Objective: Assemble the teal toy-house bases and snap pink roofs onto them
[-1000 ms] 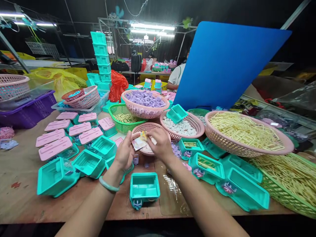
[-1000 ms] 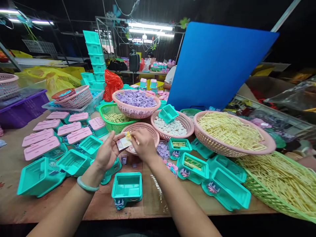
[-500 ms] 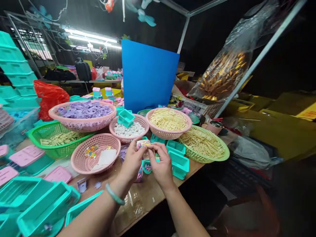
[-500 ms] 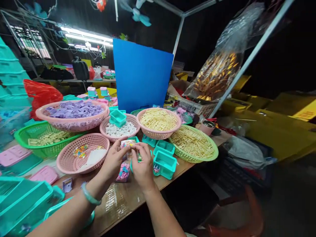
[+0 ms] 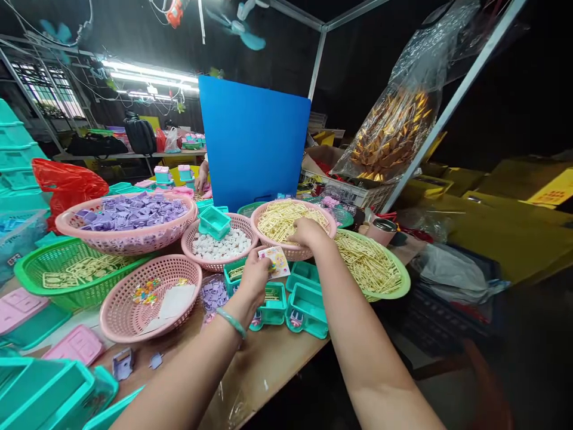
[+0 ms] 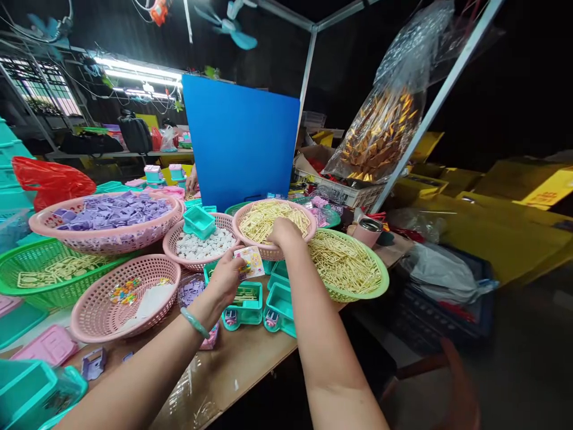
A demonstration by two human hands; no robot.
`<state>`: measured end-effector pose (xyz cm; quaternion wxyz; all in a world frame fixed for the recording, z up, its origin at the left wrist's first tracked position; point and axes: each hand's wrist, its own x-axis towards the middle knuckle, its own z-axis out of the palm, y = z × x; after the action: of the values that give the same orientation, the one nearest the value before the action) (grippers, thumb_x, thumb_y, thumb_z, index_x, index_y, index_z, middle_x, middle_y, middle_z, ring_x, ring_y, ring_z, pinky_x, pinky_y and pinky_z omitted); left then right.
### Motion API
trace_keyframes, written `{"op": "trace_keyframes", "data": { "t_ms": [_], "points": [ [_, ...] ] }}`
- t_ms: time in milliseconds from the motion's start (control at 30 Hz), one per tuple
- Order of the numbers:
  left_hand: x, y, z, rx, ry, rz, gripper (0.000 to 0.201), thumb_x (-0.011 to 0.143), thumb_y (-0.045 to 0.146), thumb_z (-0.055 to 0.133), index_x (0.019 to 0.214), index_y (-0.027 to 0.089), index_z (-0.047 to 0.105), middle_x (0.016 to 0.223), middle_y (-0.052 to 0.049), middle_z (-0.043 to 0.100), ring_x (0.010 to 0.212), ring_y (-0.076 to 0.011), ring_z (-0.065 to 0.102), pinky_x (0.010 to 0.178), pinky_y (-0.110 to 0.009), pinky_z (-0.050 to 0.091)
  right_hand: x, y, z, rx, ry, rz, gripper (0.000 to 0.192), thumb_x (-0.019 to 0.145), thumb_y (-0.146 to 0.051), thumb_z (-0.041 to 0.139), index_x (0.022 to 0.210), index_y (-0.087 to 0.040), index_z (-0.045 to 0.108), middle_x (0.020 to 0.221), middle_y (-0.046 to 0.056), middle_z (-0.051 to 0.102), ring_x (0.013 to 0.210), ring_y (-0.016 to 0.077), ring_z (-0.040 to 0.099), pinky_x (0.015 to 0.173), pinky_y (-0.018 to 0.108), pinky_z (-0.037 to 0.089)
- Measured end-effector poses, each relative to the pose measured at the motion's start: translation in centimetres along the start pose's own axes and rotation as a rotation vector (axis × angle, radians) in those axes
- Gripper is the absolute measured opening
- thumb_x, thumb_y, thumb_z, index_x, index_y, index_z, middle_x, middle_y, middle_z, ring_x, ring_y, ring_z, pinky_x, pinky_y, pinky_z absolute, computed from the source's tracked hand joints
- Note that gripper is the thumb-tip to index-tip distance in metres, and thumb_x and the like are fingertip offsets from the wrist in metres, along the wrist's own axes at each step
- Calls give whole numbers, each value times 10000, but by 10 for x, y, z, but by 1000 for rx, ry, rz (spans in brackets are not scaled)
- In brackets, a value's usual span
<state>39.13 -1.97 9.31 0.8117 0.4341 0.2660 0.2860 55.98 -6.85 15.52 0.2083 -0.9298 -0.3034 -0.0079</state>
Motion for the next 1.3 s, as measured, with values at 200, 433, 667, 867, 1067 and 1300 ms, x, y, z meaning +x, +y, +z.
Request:
{"op": "trace_keyframes", "data": {
  "t_ms": [200,433,667,867,1067,1300],
  "points": [
    [-10,4,-2,13,13,25,459,607,48,571,1040,194,620,612,65,603,451,-99,505,479,-199,378,-66,18,-8,173,383,-110,334,986,-215,442,1121,-156,741,1098,150,765,1044,281,692,915,387,526],
    [-52,-28,39,-150,-190,-152,175,771,176,674,944,162,662,897,-47,743,816,-160,693,779,-259,549,-188,55,53,416,586,-519,502,958,-64,430,1354,-271,658,1336,64,702,1305,226,621,1108,457,521],
    [-57,-60,61,-193,-170,-322,105,815,100,720,912,139,710,866,-41,761,737,-124,704,694,-203,565,-187,107,44,515,318,-276,378,943,-166,486,1233,-215,723,1364,87,688,1291,222,631,1093,404,521],
    [-50,-66,57,-153,-88,-351,129,867,46,626,936,135,689,876,-83,770,744,-189,743,719,-322,633,-86,152,28,317,199,246,175,785,-203,726,950,-157,763,1168,165,727,1122,297,680,982,415,512],
    [-57,-57,49,-153,-127,-397,161,842,38,651,971,127,690,945,-114,776,781,-219,764,770,-376,649,-50,162,36,324,185,335,212,616,-211,838,699,-185,645,964,134,711,1005,291,650,883,405,502],
    [-59,-37,30,-196,-106,-398,243,884,39,554,1090,99,670,968,-134,782,793,-226,766,825,-411,642,-132,144,19,668,366,147,279,848,-493,637,864,-226,559,791,11,625,729,176,603,694,314,523]
  ]
}}
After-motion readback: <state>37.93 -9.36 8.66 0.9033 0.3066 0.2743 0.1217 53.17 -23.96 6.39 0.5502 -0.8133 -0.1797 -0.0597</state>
